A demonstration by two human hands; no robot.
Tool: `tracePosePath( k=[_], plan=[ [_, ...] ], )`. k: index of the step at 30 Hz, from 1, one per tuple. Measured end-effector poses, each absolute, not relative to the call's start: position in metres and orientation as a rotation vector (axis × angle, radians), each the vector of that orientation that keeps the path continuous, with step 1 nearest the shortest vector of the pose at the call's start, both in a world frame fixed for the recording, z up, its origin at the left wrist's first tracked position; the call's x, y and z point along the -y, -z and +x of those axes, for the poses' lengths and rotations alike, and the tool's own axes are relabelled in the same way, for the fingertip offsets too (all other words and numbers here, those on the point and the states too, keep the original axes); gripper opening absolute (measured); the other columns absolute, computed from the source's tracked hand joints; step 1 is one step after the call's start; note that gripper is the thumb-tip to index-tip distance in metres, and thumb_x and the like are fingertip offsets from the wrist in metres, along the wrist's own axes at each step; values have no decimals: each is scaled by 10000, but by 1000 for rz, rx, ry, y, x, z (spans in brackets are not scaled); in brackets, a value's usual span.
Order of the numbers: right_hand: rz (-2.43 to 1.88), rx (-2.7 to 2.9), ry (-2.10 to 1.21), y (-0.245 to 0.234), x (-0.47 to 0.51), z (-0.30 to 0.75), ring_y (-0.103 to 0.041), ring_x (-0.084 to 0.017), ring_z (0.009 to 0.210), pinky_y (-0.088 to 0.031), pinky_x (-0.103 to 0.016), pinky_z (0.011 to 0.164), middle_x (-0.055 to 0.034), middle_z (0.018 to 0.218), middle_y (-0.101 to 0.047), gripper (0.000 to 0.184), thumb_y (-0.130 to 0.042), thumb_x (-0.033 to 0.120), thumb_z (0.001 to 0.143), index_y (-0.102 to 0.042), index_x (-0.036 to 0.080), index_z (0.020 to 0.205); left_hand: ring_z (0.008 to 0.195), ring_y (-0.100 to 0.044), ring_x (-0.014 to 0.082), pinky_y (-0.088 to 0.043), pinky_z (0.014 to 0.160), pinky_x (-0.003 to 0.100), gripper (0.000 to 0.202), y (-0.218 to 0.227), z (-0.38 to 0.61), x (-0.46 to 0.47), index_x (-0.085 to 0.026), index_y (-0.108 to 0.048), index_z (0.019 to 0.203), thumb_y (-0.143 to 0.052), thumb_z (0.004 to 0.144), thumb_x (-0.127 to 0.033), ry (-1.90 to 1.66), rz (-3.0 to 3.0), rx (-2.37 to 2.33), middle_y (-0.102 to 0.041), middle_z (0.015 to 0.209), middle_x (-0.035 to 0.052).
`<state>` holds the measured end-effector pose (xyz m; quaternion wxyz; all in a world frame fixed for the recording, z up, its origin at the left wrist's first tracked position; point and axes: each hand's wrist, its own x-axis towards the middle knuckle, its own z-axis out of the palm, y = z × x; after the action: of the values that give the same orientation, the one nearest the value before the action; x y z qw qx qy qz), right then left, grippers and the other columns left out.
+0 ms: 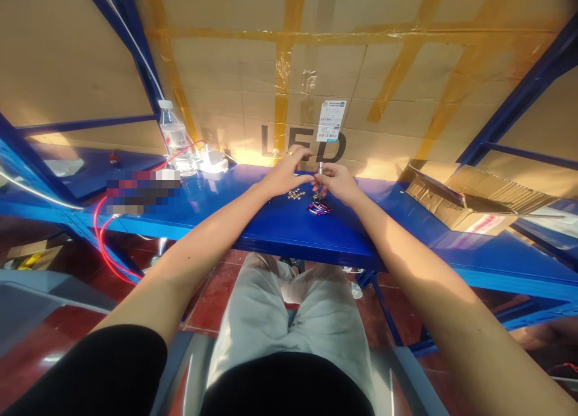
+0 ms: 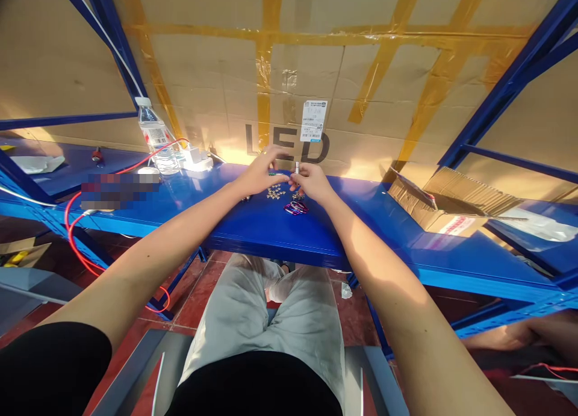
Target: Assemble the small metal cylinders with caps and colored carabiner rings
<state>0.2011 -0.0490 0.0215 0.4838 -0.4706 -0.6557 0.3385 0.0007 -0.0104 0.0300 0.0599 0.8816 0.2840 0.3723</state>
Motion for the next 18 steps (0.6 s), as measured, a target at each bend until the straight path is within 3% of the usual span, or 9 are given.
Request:
tracePosePath(
  k=[4, 11, 18],
  plan=[
    [-1243, 1542, -743, -22, 41, 213, -673, -155, 620, -463, -241, 480, -40, 792, -717, 160, -667, 105, 914, -556, 193, 988, 987, -658, 246, -529, 934, 417, 195, -23, -12, -4, -166, -719, 1071, -649, 922, -270, -888, 2707, -959, -723, 1100, 102],
    [-1324, 1619, -731, -17, 37, 215, -665, -136, 618, -431, -206, 446, -53, 806, -712, 147, -639, 56, 898, -574, 179, 945, 1092, -677, 235, -520, 1035, 397, 482, -3, -8, -26, -176, -741, 1252, -457, 885, -44, -711, 2786, -985, -748, 1242, 97],
    [-1353, 1705, -724, -13, 38, 213, -670, -143, 633, -432, -218, 452, -45, 796, -691, 144, -608, 30, 902, -611, 172, 926, 1091, -705, 264, -536, 1003, 391, 441, -1, 0, -43, -186, -789, 1229, -487, 923, -88, -510, 2840, -1051, -775, 1242, 105]
  ],
)
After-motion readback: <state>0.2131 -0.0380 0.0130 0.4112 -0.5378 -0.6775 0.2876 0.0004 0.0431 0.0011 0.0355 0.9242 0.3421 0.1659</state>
